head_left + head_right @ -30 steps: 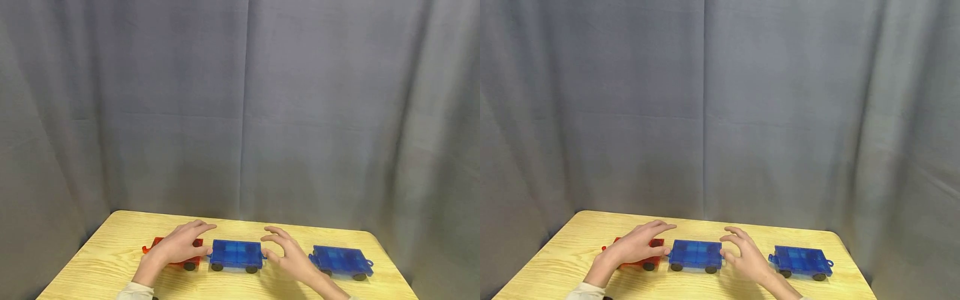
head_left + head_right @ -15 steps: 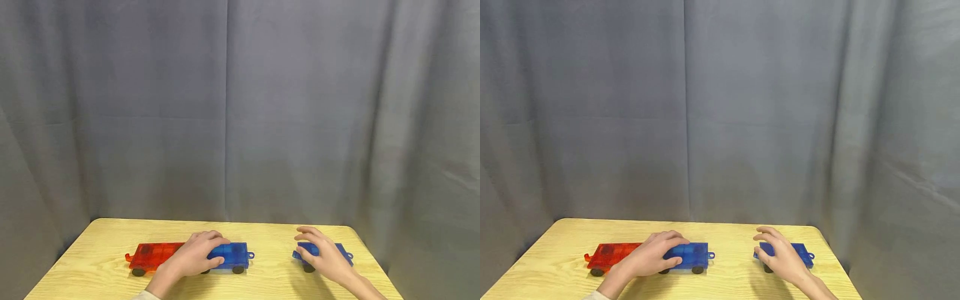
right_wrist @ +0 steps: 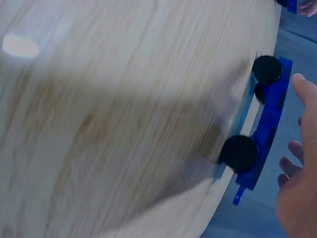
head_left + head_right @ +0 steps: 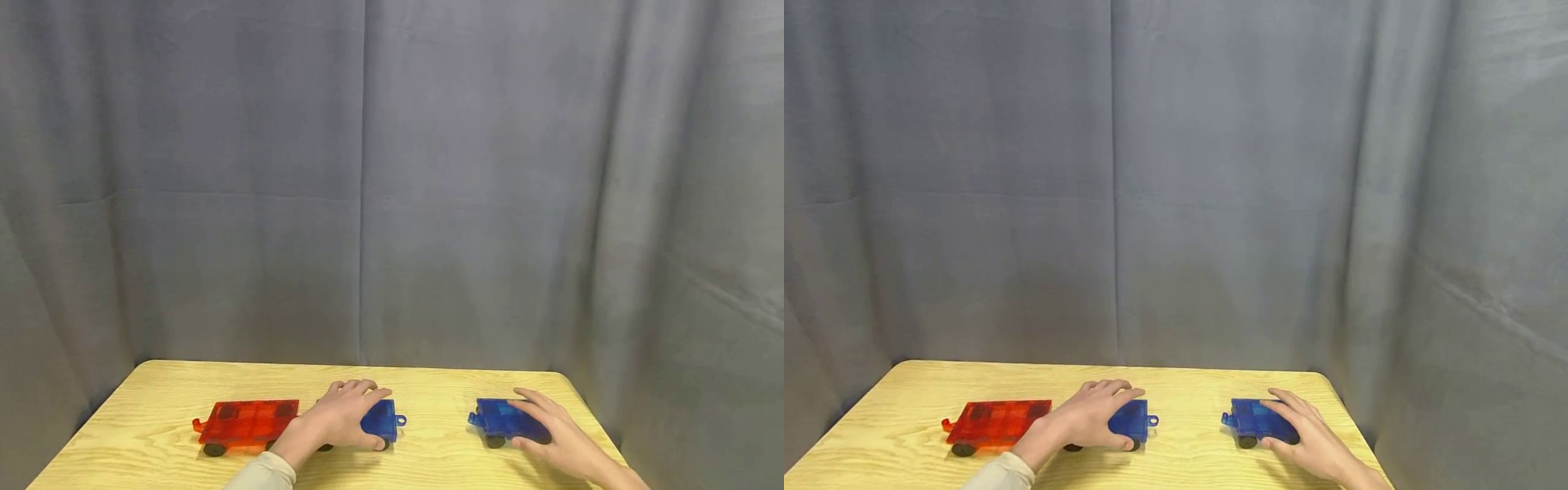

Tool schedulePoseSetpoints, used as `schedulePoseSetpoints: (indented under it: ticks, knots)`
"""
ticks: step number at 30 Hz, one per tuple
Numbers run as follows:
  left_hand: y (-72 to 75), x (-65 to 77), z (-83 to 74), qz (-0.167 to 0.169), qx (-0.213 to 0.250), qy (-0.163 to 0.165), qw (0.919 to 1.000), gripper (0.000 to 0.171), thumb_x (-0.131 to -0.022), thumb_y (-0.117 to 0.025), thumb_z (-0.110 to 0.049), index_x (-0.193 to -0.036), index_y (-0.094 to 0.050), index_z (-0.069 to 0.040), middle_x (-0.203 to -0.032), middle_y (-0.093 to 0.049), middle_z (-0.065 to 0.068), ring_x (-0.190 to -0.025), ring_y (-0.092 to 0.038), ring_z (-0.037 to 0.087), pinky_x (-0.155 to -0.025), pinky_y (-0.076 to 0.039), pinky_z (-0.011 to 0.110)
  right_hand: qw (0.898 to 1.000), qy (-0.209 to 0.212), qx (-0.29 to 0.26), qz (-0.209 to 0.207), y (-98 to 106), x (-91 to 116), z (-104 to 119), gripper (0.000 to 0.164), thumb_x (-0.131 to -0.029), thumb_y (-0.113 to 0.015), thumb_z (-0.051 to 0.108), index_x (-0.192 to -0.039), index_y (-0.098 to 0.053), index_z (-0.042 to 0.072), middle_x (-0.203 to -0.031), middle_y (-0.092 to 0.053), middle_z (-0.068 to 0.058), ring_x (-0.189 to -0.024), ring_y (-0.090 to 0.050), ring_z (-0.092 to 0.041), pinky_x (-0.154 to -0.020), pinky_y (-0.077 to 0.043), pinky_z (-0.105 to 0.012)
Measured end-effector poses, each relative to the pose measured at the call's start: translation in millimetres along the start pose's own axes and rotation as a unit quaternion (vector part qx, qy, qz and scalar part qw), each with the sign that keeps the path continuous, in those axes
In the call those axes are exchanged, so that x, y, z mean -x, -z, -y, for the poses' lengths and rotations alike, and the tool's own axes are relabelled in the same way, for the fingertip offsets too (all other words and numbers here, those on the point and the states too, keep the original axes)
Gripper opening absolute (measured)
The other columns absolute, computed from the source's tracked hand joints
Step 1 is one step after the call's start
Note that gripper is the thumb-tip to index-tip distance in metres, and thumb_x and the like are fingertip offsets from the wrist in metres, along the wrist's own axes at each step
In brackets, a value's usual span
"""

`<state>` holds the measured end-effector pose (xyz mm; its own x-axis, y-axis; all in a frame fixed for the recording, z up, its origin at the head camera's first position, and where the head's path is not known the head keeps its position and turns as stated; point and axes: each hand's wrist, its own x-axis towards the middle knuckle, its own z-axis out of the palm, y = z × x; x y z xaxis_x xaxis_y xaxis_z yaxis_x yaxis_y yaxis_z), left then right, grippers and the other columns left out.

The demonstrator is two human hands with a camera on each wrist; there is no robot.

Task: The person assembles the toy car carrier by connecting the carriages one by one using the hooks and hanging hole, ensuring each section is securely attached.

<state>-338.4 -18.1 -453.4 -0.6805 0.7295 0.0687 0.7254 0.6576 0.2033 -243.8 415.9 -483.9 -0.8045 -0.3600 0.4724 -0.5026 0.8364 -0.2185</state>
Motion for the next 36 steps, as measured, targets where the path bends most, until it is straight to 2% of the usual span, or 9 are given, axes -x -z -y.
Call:
schedulePoseSetpoints:
  ticks: [4,9,15,20,24,30,36]
  knots:
    - [-2.4,-1.9,-1.6,0.022,-0.003,0.002,0.9997,0.087,-0.08,-0.079,-0.06,-0.154,-0.044,-0.03,-0.139,-0.054,0.0,-0.125,-0.052,0.027,-0.103,-0.038,0.057,1.0,0.011,0.01,0.006,0,2,-7,0.063,-0.086,-0.084,0.033,-0.142,-0.061,0.015,-0.151,-0.047,-0.013,-0.133,-0.044,-0.046,-0.091,-0.037,-0.074]
    - [-5.6,-4.5,0.1,0.032,0.001,-0.005,0.9995,0.081,-0.081,-0.082,-0.051,-0.152,-0.047,-0.031,-0.133,-0.058,-0.003,-0.115,-0.056,0.02,-0.099,-0.043,0.055,0.999,0.026,0.013,0.023,-1,0,-7,0.056,-0.088,-0.081,0.03,-0.138,-0.065,0.009,-0.148,-0.05,-0.019,-0.132,-0.044,-0.051,-0.09,-0.036,-0.076]
    - [-4.9,-7.9,1.0,0.039,0.0,-0.009,0.9992,0.075,-0.082,-0.082,-0.049,-0.148,-0.052,-0.032,-0.128,-0.059,-0.005,-0.107,-0.058,0.017,-0.096,-0.045,0.052,0.999,0.007,-0.001,0.033,-7,-2,-6,0.049,-0.093,-0.076,0.034,-0.135,-0.066,0.011,-0.143,-0.054,-0.018,-0.131,-0.046,-0.048,-0.093,-0.037,-0.074]
    - [-3.0,-9.4,0.8,0.043,0.01,-0.007,0.999,0.074,-0.08,-0.083,-0.047,-0.147,-0.054,-0.032,-0.125,-0.059,-0.006,-0.101,-0.057,0.014,-0.094,-0.045,0.05,0.999,-0.004,-0.012,0.034,-9,-5,-5,0.047,-0.092,-0.077,0.034,-0.133,-0.067,0.012,-0.141,-0.055,-0.016,-0.129,-0.049,-0.048,-0.093,-0.038,-0.073]
    - [-2.8,-8.7,2.8,0.038,0.019,-0.007,0.9991,0.074,-0.079,-0.084,-0.047,-0.146,-0.054,-0.034,-0.123,-0.059,-0.007,-0.097,-0.056,0.013,-0.093,-0.045,0.05,0.999,-0.007,-0.015,0.035,-11,-10,-4,0.047,-0.09,-0.078,0.033,-0.131,-0.068,0.013,-0.14,-0.056,-0.015,-0.127,-0.05,-0.047,-0.093,-0.04,-0.071]
    - [-3.5,-5.4,6.1,0.023,0.03,-0.009,0.9993,0.076,-0.079,-0.084,-0.05,-0.147,-0.052,-0.038,-0.128,-0.058,-0.008,-0.102,-0.055,0.012,-0.094,-0.046,0.05,0.999,0.016,-0.003,0.034,-14,-17,-1,0.046,-0.088,-0.081,0.032,-0.129,-0.069,0.014,-0.138,-0.057,-0.012,-0.124,-0.055,-0.04,-0.092,-0.046,-0.063]
    - [0.3,-2.2,6.5,0.012,0.045,-0.012,0.9988,0.075,-0.079,-0.084,-0.049,-0.146,-0.052,-0.038,-0.129,-0.058,-0.008,-0.102,-0.056,0.012,-0.091,-0.048,0.048,0.999,0.022,-0.01,0.042,-20,-23,8,0.045,-0.089,-0.08,0.034,-0.128,-0.069,0.014,-0.137,-0.058,-0.014,-0.124,-0.055,-0.04,-0.092,-0.046,-0.063]
